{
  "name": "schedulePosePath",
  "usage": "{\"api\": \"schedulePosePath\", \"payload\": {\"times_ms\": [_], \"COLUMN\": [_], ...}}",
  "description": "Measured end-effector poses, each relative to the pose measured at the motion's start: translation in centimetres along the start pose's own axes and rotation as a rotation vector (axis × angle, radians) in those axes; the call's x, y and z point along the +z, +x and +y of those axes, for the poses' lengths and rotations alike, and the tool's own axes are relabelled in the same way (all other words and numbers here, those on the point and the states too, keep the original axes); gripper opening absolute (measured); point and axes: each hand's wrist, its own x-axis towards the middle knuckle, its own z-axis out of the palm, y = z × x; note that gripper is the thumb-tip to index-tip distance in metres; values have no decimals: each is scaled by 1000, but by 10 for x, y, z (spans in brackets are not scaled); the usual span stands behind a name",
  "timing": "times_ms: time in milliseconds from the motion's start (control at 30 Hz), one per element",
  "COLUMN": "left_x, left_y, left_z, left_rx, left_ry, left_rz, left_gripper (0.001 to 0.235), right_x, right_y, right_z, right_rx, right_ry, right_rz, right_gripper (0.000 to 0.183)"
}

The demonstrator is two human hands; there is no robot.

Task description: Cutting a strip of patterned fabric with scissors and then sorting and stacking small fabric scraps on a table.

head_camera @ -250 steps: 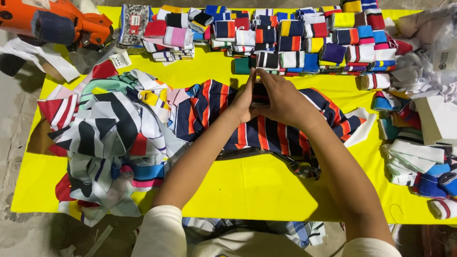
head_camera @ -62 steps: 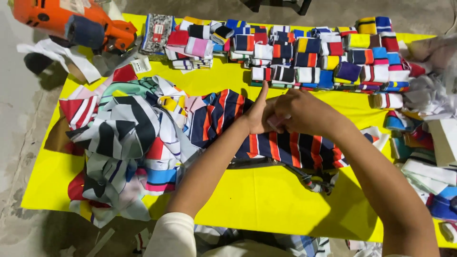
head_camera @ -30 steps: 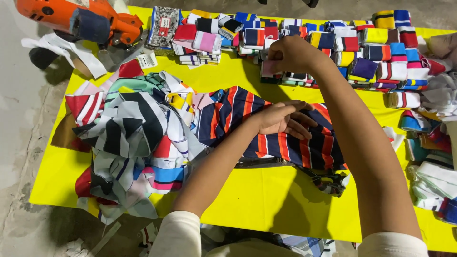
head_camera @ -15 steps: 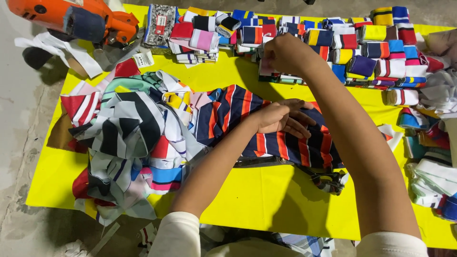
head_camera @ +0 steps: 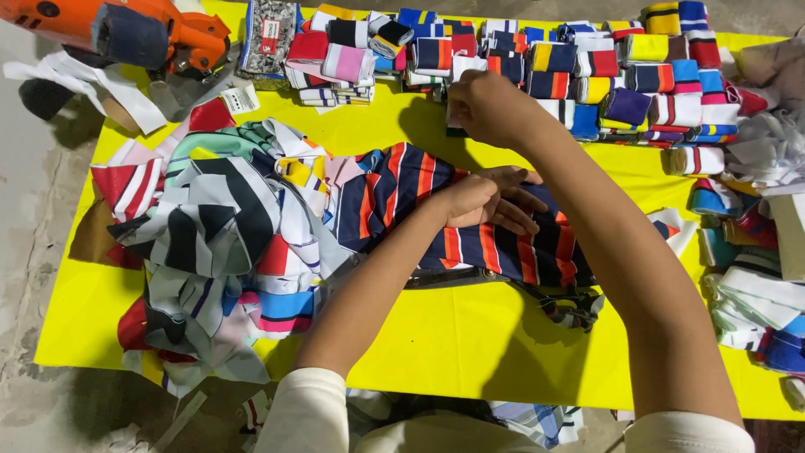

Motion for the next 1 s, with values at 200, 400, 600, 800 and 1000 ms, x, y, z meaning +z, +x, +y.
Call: {"api": "schedulePosePath", "payload": {"times_ms": [200,400,600,800,1000], "left_x": [-18,-5,-6,-7,-7], "left_y": [6,-2,-1,0,0], "left_z": [-13,-4,-5,-5,-6], "left_rx": [98,48,45,51,54], "left_ry": [-37,32,53,62,41], "left_rz": [-141,-66,-61,-69,-75], "left_gripper": [33,48,48,47,47], "right_x": [-58,-52,6,7,-17], "right_y": [-109,-231,-287,-287,-276], "right_z": [-29,60,153,162,165], "right_rx": [184,478,1159,1199,1278], "right_ry": [125,-268,-333,-201,63], "right_rz": [327,388,138,136,91], "right_gripper": [30,17,20,26,31]}}
